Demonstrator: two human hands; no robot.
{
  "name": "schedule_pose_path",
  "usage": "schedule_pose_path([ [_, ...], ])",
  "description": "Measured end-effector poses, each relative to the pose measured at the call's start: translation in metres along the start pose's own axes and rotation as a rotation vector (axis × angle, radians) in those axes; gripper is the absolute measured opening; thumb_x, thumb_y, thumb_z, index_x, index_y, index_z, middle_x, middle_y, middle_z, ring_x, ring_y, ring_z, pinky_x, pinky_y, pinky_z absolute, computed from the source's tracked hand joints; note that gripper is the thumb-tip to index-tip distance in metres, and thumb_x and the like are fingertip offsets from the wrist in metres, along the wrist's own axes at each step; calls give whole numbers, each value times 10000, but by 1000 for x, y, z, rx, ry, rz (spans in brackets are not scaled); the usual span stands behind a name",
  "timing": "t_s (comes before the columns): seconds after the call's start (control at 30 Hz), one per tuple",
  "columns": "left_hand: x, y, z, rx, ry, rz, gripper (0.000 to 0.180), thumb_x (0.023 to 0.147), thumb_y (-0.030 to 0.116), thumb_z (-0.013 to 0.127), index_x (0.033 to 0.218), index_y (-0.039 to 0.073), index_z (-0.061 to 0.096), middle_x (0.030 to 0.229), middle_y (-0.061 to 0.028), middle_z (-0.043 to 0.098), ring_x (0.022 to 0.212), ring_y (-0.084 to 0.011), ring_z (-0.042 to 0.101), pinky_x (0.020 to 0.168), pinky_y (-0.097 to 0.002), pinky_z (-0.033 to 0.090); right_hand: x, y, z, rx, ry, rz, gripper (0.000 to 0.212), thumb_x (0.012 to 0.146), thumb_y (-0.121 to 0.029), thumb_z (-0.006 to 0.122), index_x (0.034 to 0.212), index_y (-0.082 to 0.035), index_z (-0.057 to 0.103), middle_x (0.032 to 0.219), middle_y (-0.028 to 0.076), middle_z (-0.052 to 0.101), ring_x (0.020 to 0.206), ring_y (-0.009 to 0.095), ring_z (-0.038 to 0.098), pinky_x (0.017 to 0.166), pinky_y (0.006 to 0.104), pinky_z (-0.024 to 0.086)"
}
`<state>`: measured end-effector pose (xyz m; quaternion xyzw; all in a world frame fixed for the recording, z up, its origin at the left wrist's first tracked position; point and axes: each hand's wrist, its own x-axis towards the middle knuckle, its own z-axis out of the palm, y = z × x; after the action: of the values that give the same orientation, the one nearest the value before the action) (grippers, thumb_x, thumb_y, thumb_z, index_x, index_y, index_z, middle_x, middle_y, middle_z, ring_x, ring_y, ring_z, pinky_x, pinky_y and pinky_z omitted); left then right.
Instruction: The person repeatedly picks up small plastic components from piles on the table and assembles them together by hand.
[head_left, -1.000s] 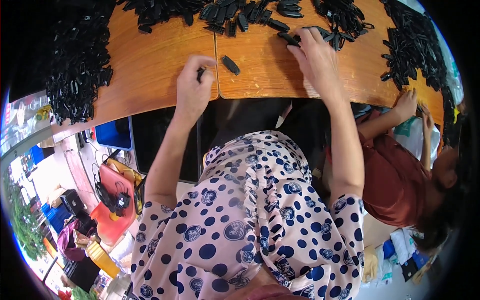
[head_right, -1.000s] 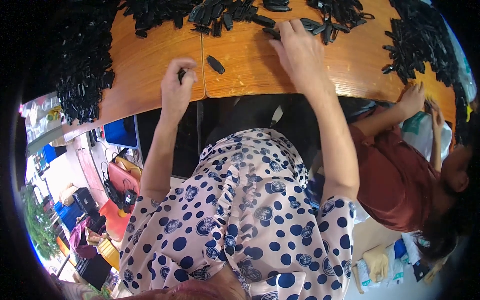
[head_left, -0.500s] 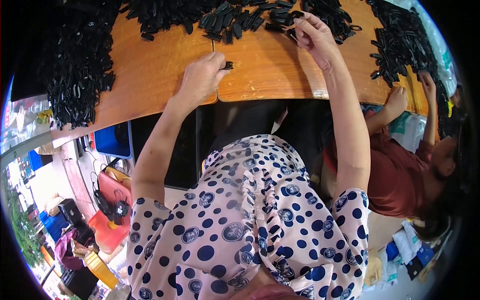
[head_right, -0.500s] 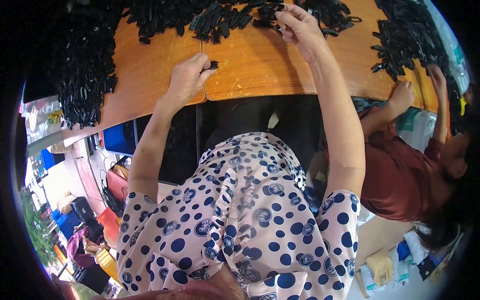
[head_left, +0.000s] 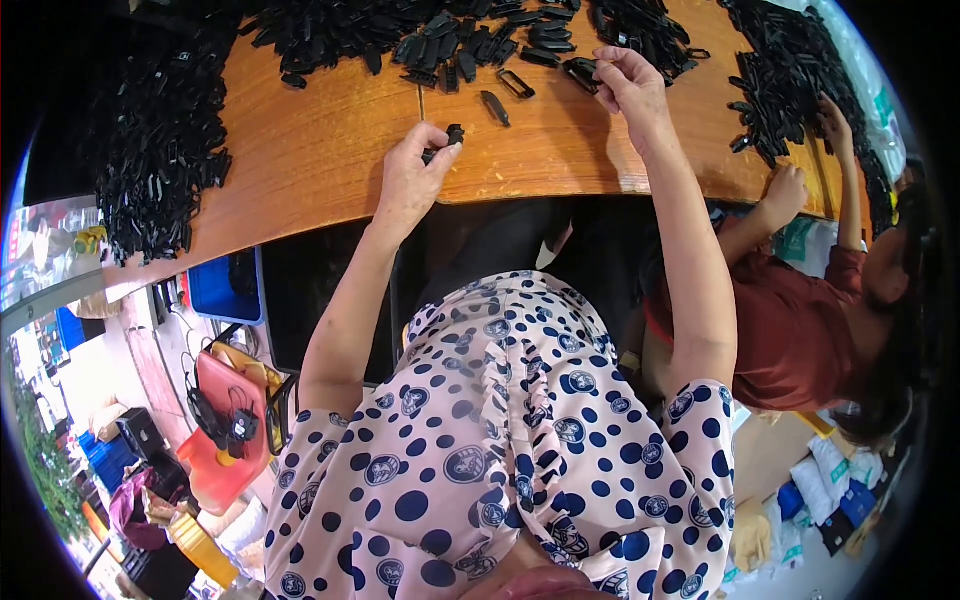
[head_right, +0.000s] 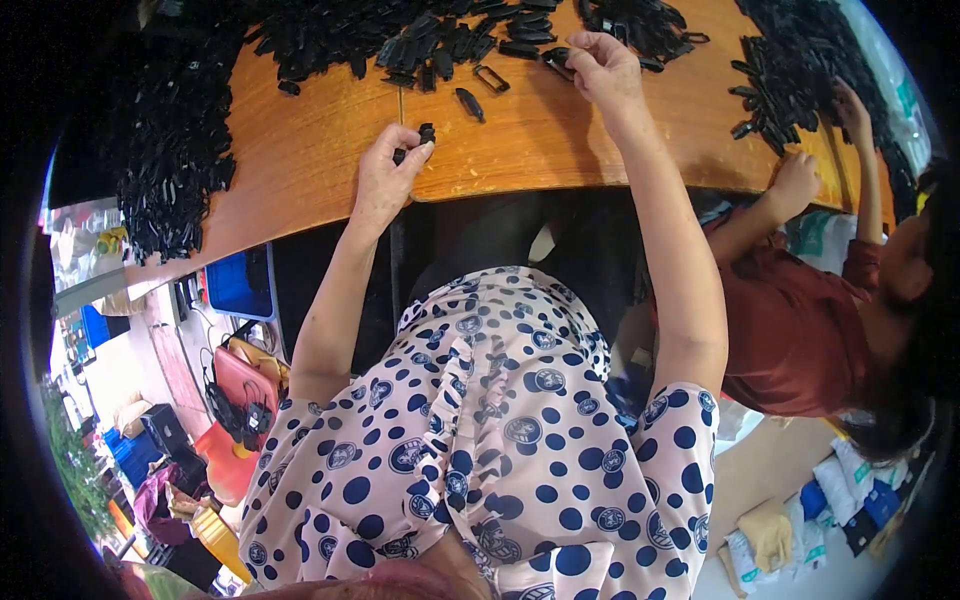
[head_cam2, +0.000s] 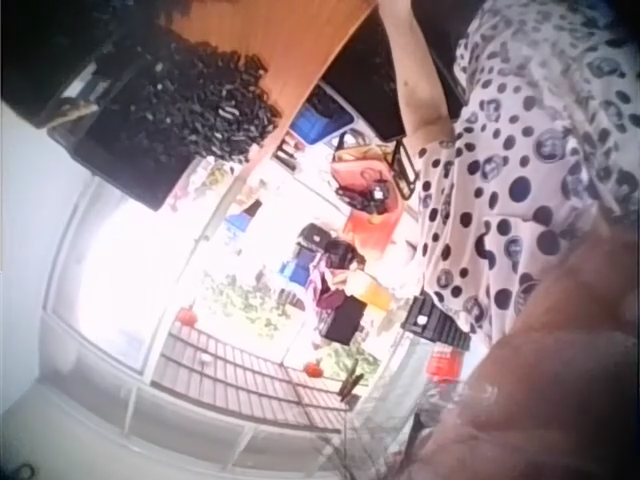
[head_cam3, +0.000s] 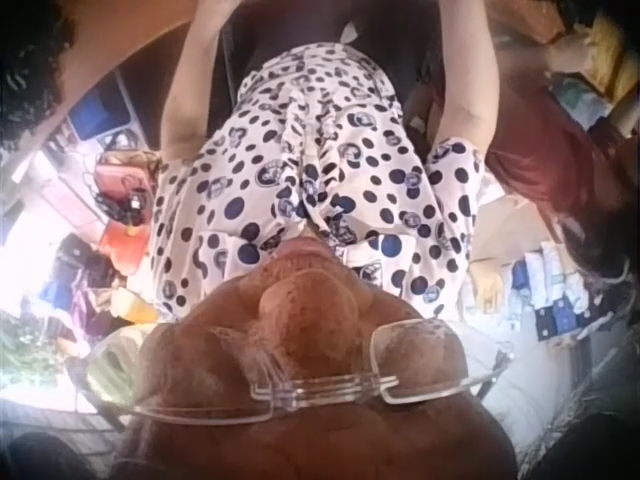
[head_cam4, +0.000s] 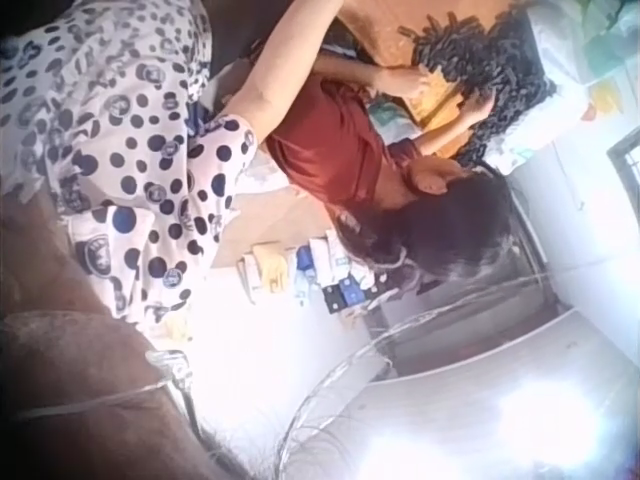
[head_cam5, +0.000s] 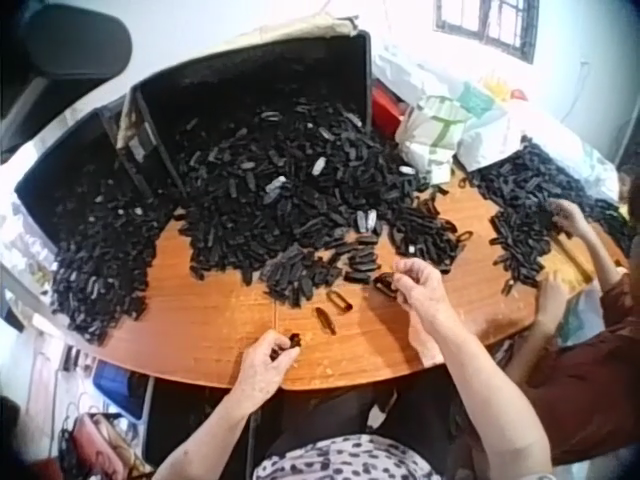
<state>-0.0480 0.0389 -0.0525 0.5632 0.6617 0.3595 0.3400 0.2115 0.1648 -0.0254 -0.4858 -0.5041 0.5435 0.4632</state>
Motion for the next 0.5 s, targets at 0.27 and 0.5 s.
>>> schedule_pose_path([
  [0.27,-4,-11,8,-181,130,80,255,809,113,674,1031,35,575,877,-73,652,763,-161,593,717,-280,470,-6,23,28,-600,-172,-271,154,862,-122,612,1002,-59,601,807,-17,596,681,88,566,608,228,470],
  [0.5,-8,-4,3,-137,71,124,248,816,89,668,1036,19,577,892,-49,643,767,-117,565,717,-260,470,7,33,70,-1141,-101,-637,263,801,-216,648,1023,-87,592,928,80,613,877,320,603,760,423,481],
])
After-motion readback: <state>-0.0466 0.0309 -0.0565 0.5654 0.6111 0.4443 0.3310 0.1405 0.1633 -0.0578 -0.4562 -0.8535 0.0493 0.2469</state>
